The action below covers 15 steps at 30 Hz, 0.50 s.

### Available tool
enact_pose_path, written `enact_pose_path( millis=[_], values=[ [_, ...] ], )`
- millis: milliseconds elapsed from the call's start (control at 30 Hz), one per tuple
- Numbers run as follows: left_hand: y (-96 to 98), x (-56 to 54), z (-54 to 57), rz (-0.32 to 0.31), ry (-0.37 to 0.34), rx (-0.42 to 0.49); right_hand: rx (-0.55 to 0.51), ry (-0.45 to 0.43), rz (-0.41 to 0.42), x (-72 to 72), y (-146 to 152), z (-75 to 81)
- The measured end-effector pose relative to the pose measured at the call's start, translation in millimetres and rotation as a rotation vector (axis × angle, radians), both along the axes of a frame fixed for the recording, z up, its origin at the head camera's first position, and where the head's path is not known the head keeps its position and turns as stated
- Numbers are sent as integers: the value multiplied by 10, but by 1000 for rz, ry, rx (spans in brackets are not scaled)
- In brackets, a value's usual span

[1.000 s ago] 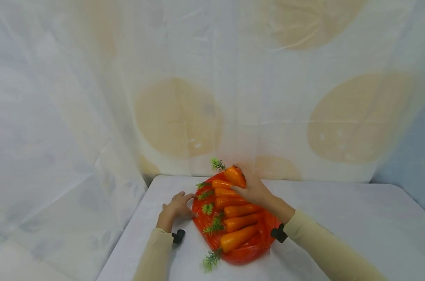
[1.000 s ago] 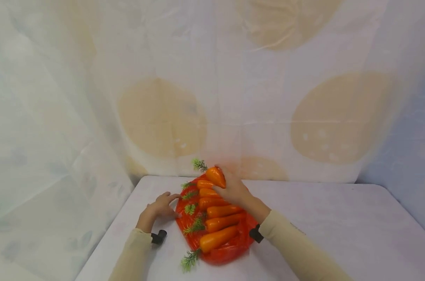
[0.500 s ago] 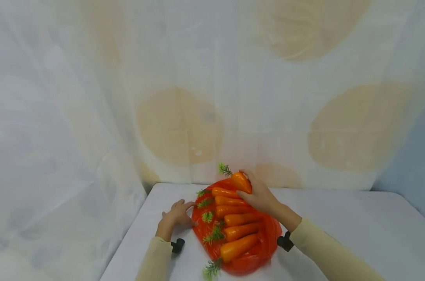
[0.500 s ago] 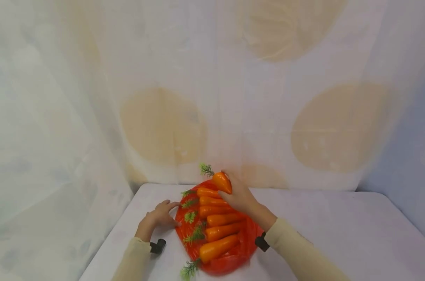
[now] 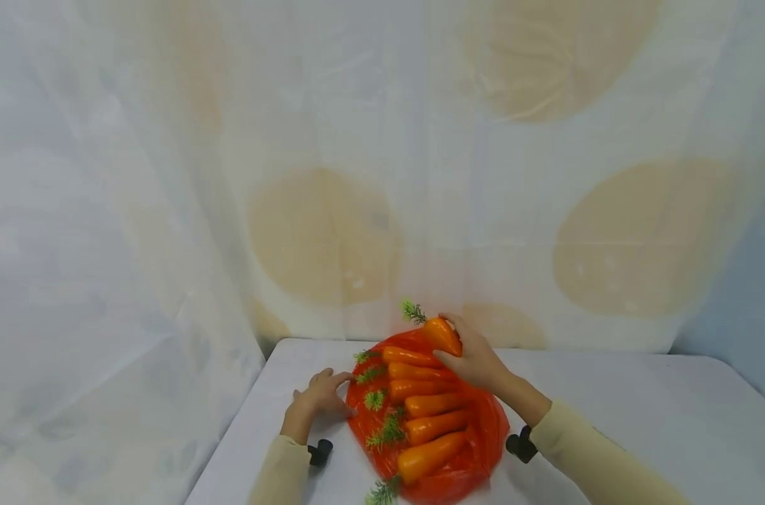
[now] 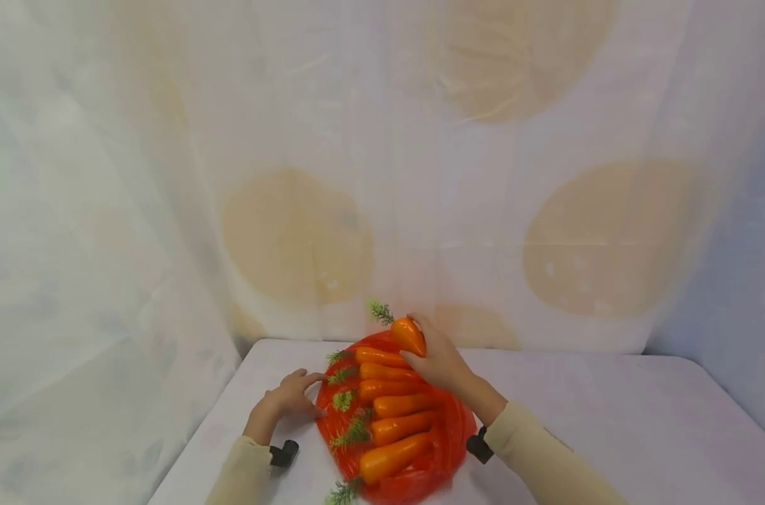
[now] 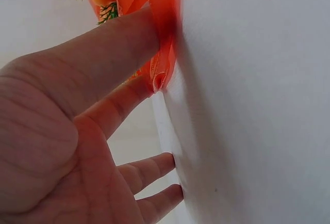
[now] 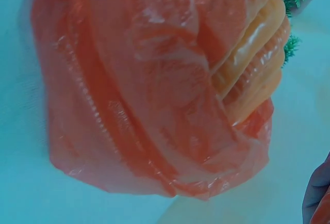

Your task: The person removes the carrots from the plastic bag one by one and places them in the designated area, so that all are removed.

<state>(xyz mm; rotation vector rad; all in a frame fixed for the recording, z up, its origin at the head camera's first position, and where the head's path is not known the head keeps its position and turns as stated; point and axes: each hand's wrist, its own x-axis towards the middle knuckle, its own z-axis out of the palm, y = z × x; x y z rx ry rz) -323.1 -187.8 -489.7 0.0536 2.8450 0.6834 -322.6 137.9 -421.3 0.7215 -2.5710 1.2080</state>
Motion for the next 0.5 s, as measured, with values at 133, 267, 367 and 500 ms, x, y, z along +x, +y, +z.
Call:
enact_pose_path(
  millis=[133,267,367,500],
  values=[
    [-6,4,28,-6,-3,-12,18,-7,-17,-15,40,6],
    [-10,-3,53,-11,16,-24,21,3,-23,-32,64,27],
    [-25,-16,70,-9,26,-24,19,4,-23,-46,69,42],
    [-39,-39,72,-16,22,-19,17,-17,-32,-52,78,54]
  ],
)
